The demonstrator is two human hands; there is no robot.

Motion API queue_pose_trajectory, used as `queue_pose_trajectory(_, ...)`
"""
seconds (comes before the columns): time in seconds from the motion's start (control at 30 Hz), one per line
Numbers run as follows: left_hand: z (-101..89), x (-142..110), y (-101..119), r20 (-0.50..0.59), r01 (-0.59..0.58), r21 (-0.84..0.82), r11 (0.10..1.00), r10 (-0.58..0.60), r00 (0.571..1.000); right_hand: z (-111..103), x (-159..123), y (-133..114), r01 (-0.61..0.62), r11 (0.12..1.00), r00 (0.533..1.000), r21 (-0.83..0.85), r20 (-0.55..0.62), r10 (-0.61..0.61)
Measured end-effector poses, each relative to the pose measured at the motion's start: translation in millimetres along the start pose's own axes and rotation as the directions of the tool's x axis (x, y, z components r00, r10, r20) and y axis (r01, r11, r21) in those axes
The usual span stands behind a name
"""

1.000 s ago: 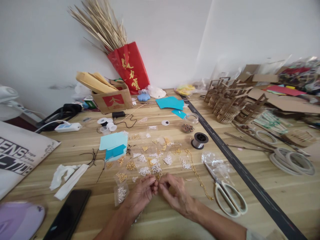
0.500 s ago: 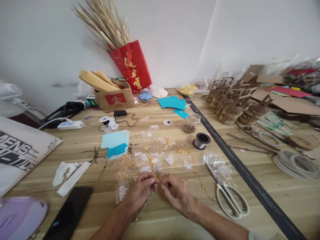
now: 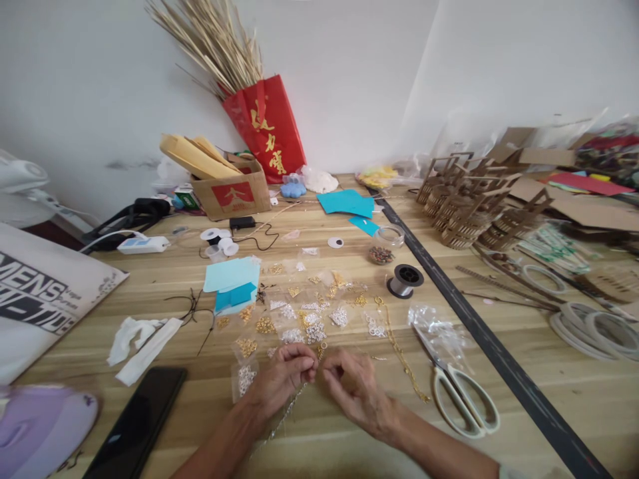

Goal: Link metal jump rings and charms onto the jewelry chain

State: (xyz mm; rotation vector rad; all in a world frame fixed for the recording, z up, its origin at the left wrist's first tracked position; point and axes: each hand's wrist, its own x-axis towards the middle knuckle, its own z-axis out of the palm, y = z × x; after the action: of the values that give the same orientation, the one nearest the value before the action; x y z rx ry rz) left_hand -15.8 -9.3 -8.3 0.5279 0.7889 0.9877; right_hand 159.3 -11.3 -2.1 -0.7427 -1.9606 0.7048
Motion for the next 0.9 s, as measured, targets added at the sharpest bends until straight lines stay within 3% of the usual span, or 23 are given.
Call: queue_pose_trajectory(0.9, -1.0, -0.2, -4.3, 0.049, 0.021, 0.011, 1.0, -0.022, 0.999, 0.4, -2.0, -1.4, -0.005, 1.0, 1.0, 0.026, 0.004, 0.005)
